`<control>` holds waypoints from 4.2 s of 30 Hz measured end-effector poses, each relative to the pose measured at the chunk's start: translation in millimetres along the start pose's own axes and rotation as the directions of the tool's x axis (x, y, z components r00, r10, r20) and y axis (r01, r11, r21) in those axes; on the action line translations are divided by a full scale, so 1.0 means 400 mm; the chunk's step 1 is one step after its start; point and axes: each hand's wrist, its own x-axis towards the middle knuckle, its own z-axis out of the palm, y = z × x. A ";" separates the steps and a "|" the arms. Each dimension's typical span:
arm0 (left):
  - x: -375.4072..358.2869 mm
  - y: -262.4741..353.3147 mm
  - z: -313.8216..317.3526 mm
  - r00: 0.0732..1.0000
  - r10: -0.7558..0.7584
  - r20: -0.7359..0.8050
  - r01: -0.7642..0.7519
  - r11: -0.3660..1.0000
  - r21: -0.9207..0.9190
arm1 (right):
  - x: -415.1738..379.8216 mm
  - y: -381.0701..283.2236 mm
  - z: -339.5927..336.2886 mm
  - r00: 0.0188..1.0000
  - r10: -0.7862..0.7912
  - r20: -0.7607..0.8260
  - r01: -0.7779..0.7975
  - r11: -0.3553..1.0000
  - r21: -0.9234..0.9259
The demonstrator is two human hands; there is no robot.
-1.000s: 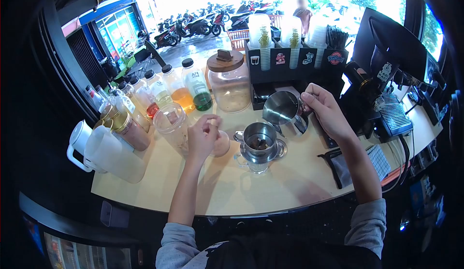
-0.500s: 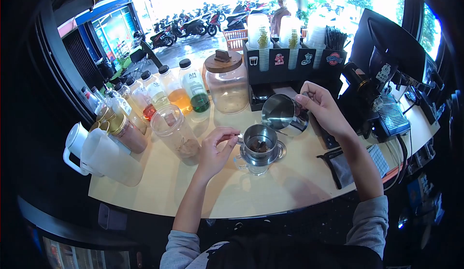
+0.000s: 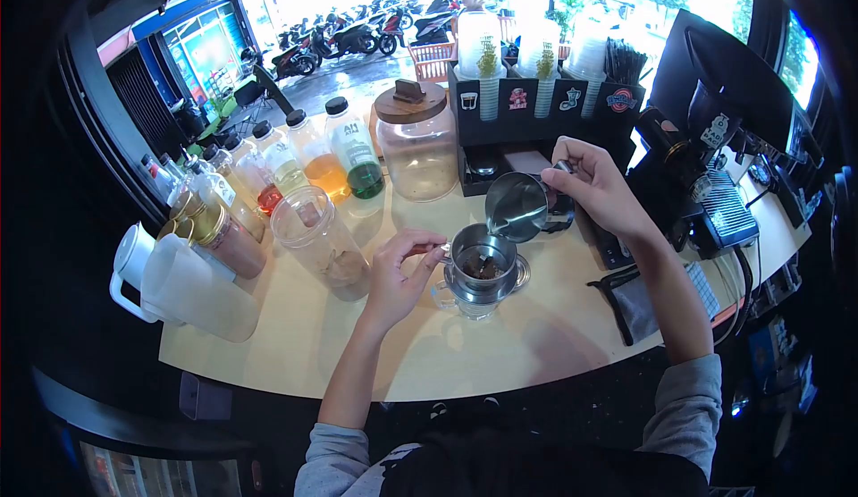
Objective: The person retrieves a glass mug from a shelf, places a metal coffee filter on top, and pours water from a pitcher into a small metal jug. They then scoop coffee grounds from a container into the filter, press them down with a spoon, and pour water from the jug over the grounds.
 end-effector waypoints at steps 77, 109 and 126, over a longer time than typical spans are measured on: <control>-0.046 -0.022 0.023 0.991 -0.020 -0.133 0.013 0.998 -0.056 | -0.013 -0.037 0.002 1.000 -0.001 -0.029 0.001 1.000 0.008; -0.061 -0.025 0.020 0.992 -0.042 -0.116 0.034 0.997 -0.066 | -0.016 -0.024 0.008 0.997 0.005 -0.082 -0.010 0.998 -0.058; -0.063 -0.020 0.017 0.992 -0.047 -0.117 0.040 0.997 -0.063 | -0.011 -0.018 0.016 0.993 -0.034 -0.115 0.021 0.993 -0.114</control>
